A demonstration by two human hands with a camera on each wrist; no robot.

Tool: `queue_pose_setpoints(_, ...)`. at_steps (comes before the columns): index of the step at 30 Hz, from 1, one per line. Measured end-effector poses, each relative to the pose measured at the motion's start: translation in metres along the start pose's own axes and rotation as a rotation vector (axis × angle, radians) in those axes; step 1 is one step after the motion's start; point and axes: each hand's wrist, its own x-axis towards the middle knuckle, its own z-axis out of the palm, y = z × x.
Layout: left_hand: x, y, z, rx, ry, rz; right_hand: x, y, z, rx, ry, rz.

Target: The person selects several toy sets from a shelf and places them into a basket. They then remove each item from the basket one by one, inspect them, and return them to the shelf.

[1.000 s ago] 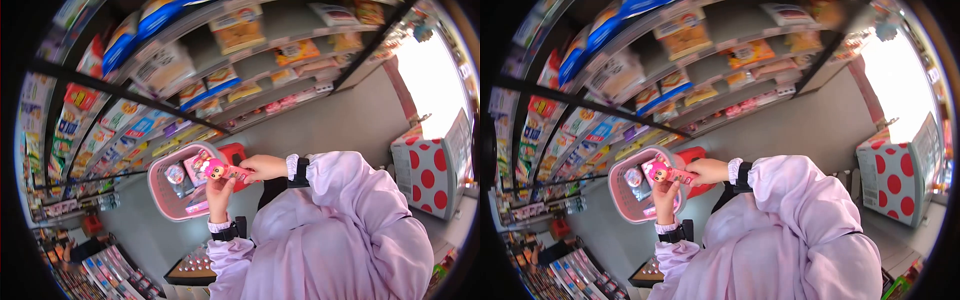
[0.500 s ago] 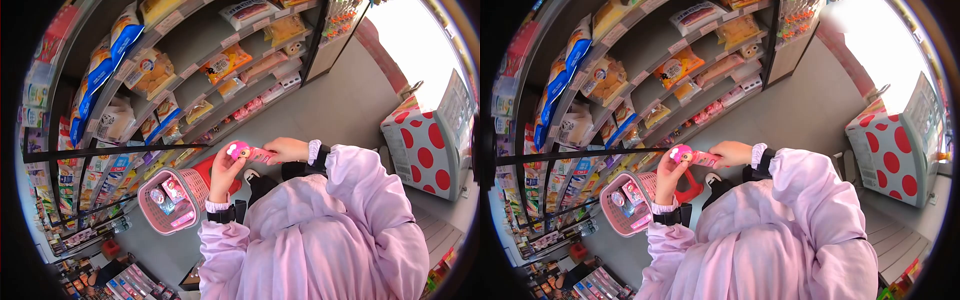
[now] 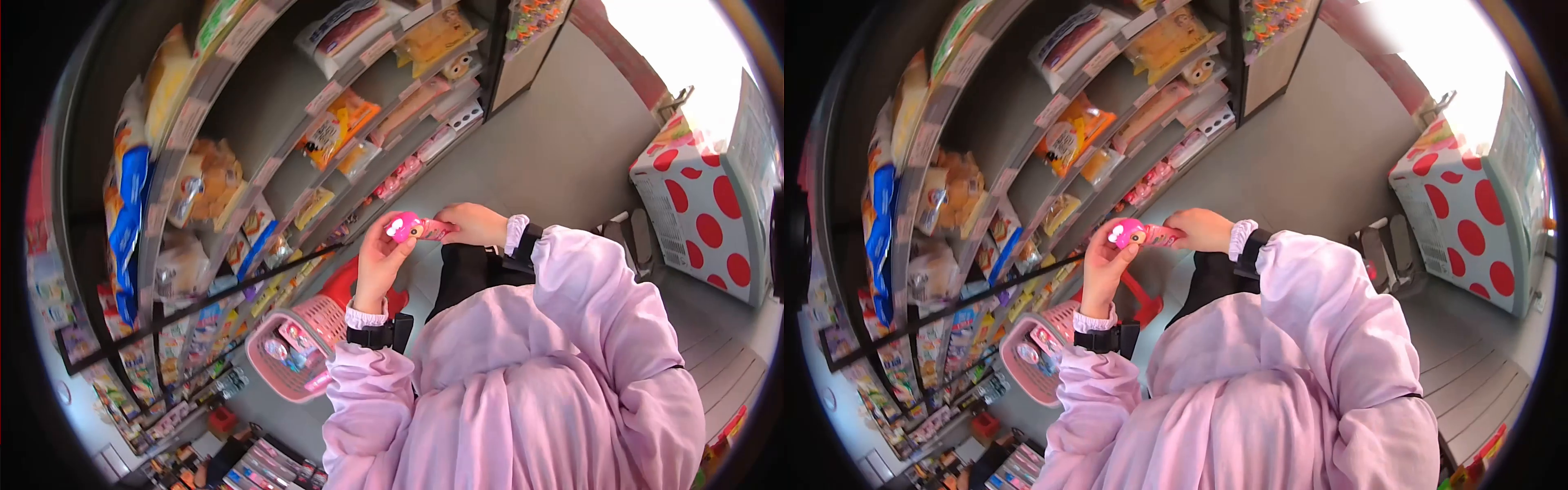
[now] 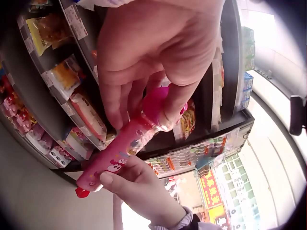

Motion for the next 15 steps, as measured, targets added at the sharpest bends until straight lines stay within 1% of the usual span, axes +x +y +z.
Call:
queue_pose_setpoints(1,0.012,-0.002,-0.001,0.02,-0.008,0.004,0.006,0.004,-0.004,-0.045,0.039,-0.003)
queue_pose_setpoints(4,0.048,-0.008,0.001,0.097,-0.007,0.05,0.017,0.005,-0.011,-0.165,0.269,0.107)
queue_pose_setpoints(6,0.07,-0.015,0.004,0.115,0.007,0.06,0.027,0.009,-0.019,-0.086,0.313,0.14)
queue_pose_setpoints(8,0.091,-0.025,0.009,0.113,-0.025,0.068,0.037,0.017,-0.02,0.047,0.361,0.195)
queue_pose_setpoints(9,0.102,-0.029,0.011,0.108,-0.044,0.06,0.042,0.023,-0.02,0.099,0.384,0.187)
queue_pose_setpoints(12,0.131,-0.05,0.019,0.16,-0.085,0.062,0.054,0.047,-0.022,0.092,0.41,0.275)
queue_pose_setpoints(15,0.162,-0.069,0.027,0.268,-0.17,0.047,0.058,0.082,-0.021,0.056,0.518,0.278)
